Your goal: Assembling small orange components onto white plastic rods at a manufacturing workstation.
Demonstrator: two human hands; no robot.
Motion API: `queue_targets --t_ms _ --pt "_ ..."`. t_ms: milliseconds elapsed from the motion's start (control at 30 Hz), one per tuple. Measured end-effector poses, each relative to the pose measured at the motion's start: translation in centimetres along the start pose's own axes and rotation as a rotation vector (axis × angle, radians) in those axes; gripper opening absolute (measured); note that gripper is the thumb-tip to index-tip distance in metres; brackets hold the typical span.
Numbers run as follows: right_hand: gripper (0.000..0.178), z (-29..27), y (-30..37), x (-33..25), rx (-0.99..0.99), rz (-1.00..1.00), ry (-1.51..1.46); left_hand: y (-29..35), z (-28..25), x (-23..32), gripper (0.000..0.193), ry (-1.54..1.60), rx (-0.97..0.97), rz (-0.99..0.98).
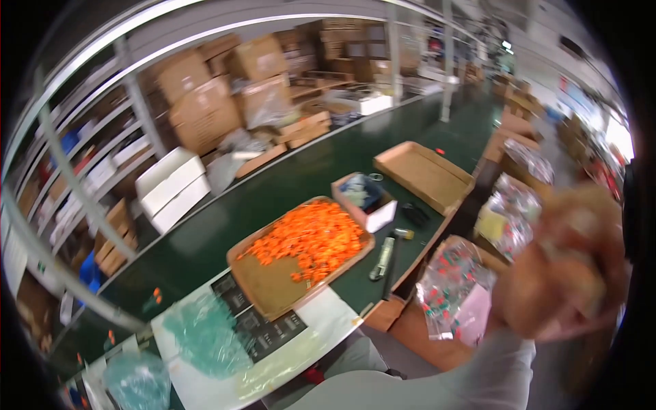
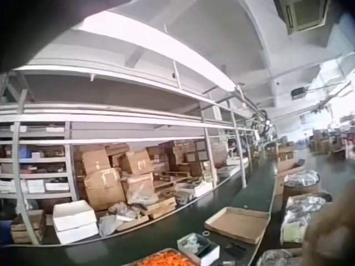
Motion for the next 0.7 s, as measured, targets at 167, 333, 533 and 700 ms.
queue_targets --t_ms 167,333,533,700 --pt "0.022 6.5 1.0 -1.8 -0.491 0.326 -0.489 -3.5 5.4 0.0 0.049 0.033 -0.062 0.121" --pt "0.013 11.8 13.4 -2.8 -1.129 0.332 -0.513 -3.3 8.7 -0.9 0.049 0.007 -0.147 0.133" --pt "0.030 7.2 31.6 1.1 -1.842 0.750 -0.038 -2.0 13.0 -2.9 0.048 -0.052 -0.223 0.081" --pt "0.041 -2.1 43.9 -0.8 -2.279 0.640 -0.258 -0.1 16.7 -5.1 0.048 -0.100 -0.297 0.030"
Point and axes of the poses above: each hand's wrist, its own y-axis away from the middle knuckle, its own z-axis out of the palm, x = y × z, the point moved 9 cm from there along -y, towards the middle knuckle, and after that the axes turned 12 degrees about z, right-handed, at the moved point
